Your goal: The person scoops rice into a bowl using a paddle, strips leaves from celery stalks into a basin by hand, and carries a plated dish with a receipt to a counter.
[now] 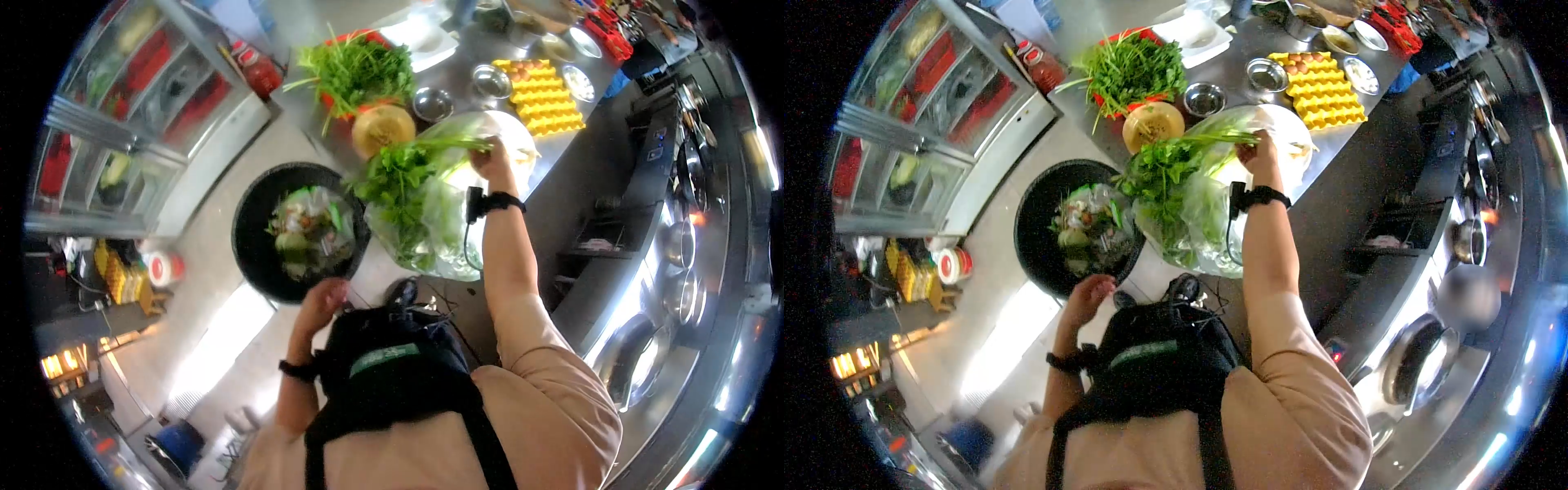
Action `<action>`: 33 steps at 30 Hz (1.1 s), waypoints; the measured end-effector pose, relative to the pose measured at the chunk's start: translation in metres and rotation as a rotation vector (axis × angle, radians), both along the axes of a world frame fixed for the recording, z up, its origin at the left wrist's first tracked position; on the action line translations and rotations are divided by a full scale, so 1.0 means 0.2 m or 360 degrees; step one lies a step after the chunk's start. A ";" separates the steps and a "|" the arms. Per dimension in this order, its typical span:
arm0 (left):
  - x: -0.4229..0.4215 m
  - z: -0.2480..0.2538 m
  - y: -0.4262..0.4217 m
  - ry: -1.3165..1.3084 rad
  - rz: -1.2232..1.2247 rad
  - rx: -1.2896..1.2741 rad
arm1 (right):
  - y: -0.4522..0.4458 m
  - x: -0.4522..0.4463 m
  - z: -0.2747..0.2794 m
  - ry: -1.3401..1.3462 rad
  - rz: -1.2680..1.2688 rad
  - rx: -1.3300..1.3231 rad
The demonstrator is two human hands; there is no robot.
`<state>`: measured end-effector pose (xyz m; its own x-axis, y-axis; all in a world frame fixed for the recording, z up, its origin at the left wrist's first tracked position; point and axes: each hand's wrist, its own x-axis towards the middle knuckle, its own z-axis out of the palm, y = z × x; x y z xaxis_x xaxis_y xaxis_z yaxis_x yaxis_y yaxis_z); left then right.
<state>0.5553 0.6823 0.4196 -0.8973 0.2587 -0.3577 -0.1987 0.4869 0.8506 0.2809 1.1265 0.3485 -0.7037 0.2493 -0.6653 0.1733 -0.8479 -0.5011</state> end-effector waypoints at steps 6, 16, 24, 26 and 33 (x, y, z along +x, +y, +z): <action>-0.16 0.14 -0.13 0.0097 -0.0045 -0.0158 | -0.06 0.23 0.39 0.0346 -0.0111 -0.0167; -0.33 0.17 -0.40 -0.0006 -0.0337 0.0111 | -0.29 0.46 0.97 0.0863 0.0026 0.0012; -0.36 0.24 -0.61 0.0352 -0.0334 0.0224 | -0.61 0.64 1.48 0.1497 0.0480 0.0318; -0.36 0.32 -0.67 0.0445 -0.0284 0.0203 | -0.74 0.74 1.59 0.1415 0.0409 0.0367; -0.38 0.54 -0.88 0.0805 -0.0047 0.0468 | -1.19 0.92 1.67 0.1595 0.0980 0.0633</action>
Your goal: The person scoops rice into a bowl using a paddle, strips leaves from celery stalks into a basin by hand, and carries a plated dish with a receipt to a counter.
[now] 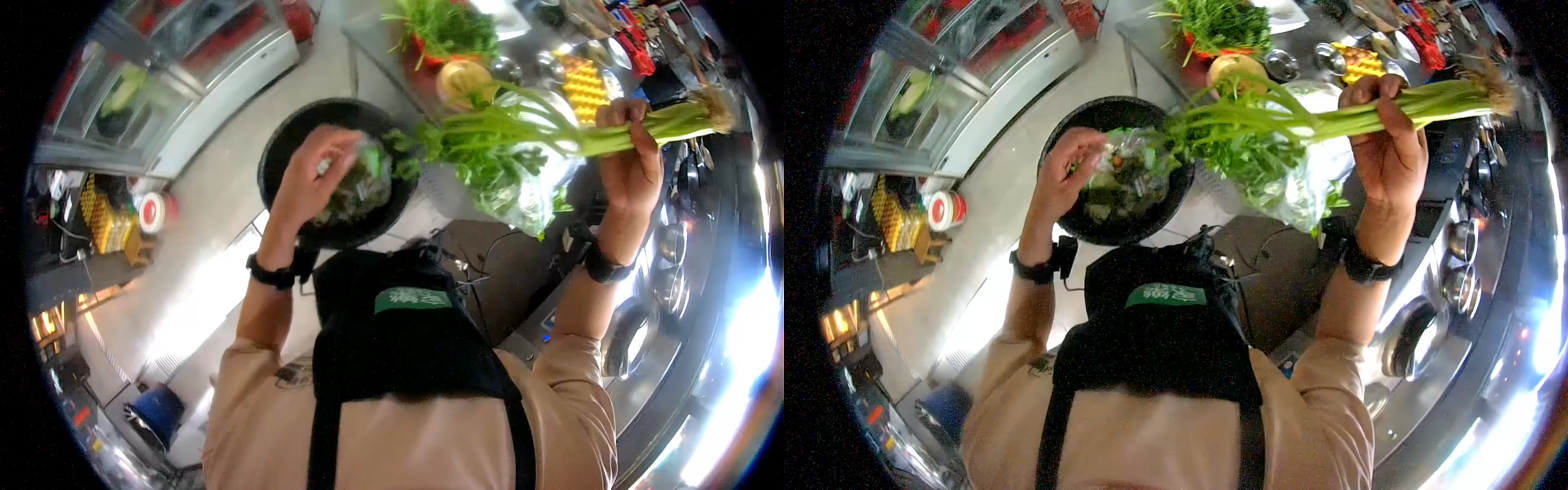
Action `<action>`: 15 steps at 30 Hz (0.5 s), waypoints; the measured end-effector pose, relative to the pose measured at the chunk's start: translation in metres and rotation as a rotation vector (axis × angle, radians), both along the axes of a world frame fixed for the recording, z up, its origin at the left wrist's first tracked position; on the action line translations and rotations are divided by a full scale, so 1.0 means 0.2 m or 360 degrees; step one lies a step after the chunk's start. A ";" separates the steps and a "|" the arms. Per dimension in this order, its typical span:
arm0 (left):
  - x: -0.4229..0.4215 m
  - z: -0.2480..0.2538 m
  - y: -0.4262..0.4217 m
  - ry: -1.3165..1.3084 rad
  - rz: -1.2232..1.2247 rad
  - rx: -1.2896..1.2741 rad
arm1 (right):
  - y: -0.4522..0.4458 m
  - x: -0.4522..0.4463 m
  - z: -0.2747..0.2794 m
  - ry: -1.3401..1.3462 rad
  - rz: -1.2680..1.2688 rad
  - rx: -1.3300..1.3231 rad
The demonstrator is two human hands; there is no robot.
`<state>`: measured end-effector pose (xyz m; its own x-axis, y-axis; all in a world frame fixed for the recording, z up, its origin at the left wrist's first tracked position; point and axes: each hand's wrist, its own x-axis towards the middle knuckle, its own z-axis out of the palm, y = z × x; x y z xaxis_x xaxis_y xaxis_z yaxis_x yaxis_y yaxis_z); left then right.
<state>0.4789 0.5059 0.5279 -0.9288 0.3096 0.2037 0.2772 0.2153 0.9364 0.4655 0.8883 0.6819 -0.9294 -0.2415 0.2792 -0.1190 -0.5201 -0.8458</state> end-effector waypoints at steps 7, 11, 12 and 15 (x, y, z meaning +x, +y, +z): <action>-0.02 0.06 -0.12 0.0244 0.0142 0.0042 | -0.37 0.02 -0.03 0.0097 0.0134 0.0377; -0.05 0.02 -0.14 0.0464 0.0029 -0.0129 | -0.52 0.01 -0.05 0.0090 0.0309 0.0322; -0.05 0.03 -0.13 0.0456 -0.0008 -0.0061 | -0.55 0.01 -0.06 0.0085 0.0321 0.0322; -0.04 0.06 -0.14 0.0414 -0.0021 0.0001 | -0.64 0.01 -0.07 0.0050 0.0371 0.0308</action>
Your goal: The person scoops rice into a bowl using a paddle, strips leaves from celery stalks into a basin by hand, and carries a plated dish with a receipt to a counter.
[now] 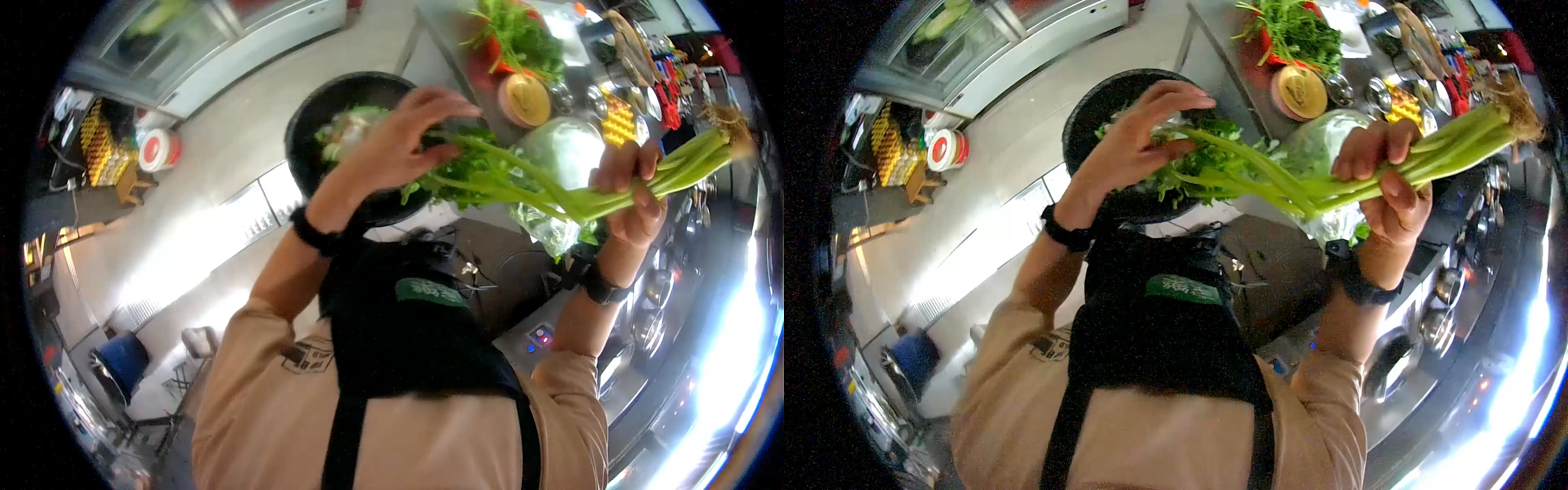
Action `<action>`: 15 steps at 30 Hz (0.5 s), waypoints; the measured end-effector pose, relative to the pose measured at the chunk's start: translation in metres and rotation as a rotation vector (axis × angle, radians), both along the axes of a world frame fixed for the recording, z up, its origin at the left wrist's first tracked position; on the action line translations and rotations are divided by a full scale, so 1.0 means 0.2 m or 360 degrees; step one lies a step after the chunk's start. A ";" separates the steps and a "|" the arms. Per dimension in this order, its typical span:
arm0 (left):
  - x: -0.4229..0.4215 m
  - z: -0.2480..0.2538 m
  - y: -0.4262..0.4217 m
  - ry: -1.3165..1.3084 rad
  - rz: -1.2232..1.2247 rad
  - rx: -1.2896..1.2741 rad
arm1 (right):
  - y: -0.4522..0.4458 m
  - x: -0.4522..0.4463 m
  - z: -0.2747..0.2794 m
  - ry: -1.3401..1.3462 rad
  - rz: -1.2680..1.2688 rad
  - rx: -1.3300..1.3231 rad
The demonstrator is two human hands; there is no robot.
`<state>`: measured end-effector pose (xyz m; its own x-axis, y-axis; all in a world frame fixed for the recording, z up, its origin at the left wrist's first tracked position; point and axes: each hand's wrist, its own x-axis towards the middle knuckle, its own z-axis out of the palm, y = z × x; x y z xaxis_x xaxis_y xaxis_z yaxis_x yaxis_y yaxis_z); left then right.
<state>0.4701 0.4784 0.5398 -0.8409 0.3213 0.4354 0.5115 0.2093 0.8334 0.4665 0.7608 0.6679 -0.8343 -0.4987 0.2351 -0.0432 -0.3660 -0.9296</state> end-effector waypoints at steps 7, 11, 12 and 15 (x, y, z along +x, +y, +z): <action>-0.04 -0.06 -0.17 -0.0088 -0.0201 0.0120 | -0.09 -0.02 -0.07 -0.0117 -0.0053 0.0046; -0.05 -0.07 -0.32 -0.0429 -0.0380 0.0168 | -0.07 -0.06 -0.16 -0.0287 -0.0238 -0.0041; -0.06 -0.06 -0.36 -0.0520 -0.0463 0.0162 | -0.07 -0.07 -0.18 -0.0342 -0.0308 -0.0072; -0.05 -0.13 -0.42 -0.0778 -0.0608 0.0361 | -0.10 -0.09 -0.23 -0.0400 -0.0286 -0.0080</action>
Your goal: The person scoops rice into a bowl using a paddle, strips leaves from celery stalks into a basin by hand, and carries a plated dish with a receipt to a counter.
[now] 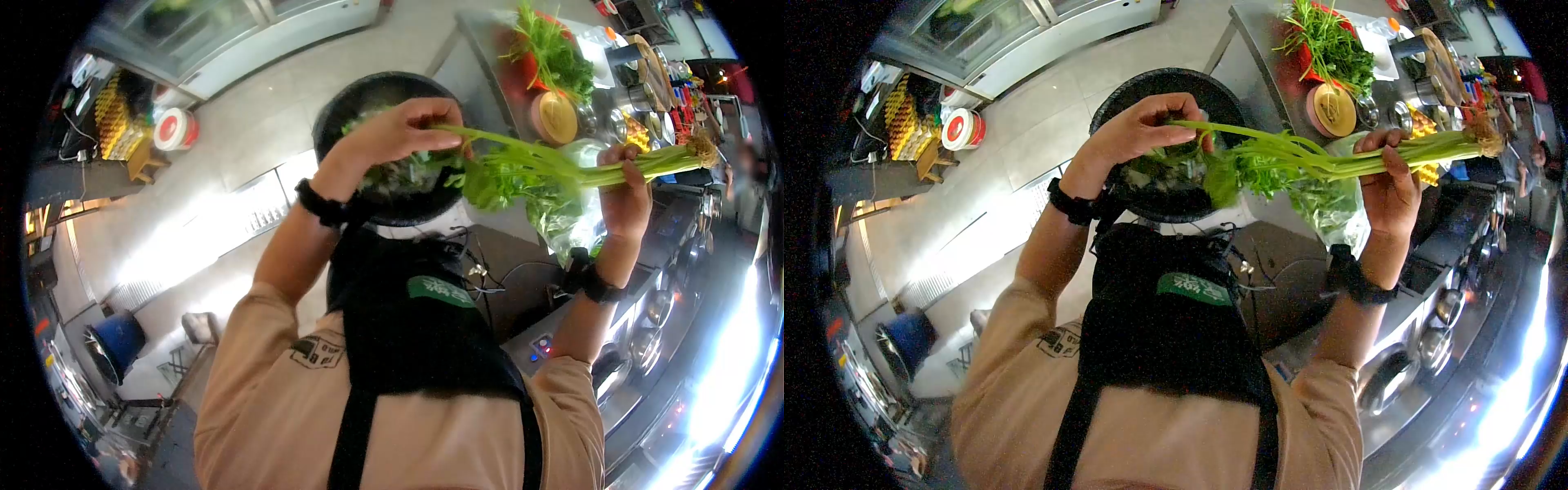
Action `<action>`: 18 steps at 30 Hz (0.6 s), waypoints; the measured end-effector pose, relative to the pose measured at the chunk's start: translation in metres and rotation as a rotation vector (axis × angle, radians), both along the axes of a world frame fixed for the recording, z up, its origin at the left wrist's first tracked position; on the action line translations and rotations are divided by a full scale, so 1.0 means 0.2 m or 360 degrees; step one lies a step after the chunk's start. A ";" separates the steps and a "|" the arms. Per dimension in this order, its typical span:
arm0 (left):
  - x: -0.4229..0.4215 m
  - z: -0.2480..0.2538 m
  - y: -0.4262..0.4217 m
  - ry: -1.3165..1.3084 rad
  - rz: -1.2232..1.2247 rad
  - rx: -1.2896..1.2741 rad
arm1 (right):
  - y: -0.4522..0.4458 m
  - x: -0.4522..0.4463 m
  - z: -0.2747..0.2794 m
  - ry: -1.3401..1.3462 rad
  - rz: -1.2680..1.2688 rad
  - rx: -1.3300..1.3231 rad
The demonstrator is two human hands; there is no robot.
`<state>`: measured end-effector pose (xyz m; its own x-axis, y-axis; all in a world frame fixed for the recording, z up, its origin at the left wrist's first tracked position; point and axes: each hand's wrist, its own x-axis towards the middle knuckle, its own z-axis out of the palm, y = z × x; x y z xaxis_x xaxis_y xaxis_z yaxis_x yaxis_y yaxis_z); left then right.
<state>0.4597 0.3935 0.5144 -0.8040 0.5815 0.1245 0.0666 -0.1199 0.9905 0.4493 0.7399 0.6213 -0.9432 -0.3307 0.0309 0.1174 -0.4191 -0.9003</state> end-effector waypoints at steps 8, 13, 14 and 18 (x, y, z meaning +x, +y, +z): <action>0.06 -0.02 -0.06 -0.0356 -0.0137 0.0757 | -0.08 -0.01 -0.02 -0.0133 -0.0246 -0.0017; 0.10 0.05 -0.02 -0.0230 0.0441 0.0235 | -0.10 0.01 0.01 -0.0111 -0.0297 -0.0088; 0.09 0.04 -0.01 -0.0225 0.0437 0.0235 | -0.11 0.01 0.01 -0.0105 -0.0300 -0.0089; 0.08 -0.03 -0.02 -0.0518 0.0316 0.0494 | -0.09 0.02 0.02 -0.0028 -0.0328 -0.0040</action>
<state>0.4755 0.3900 0.5078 -0.9214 0.3885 -0.0083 -0.1889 -0.4293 0.8832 0.4542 0.7215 0.6260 -0.9913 -0.1302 0.0199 0.0424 -0.4581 -0.8879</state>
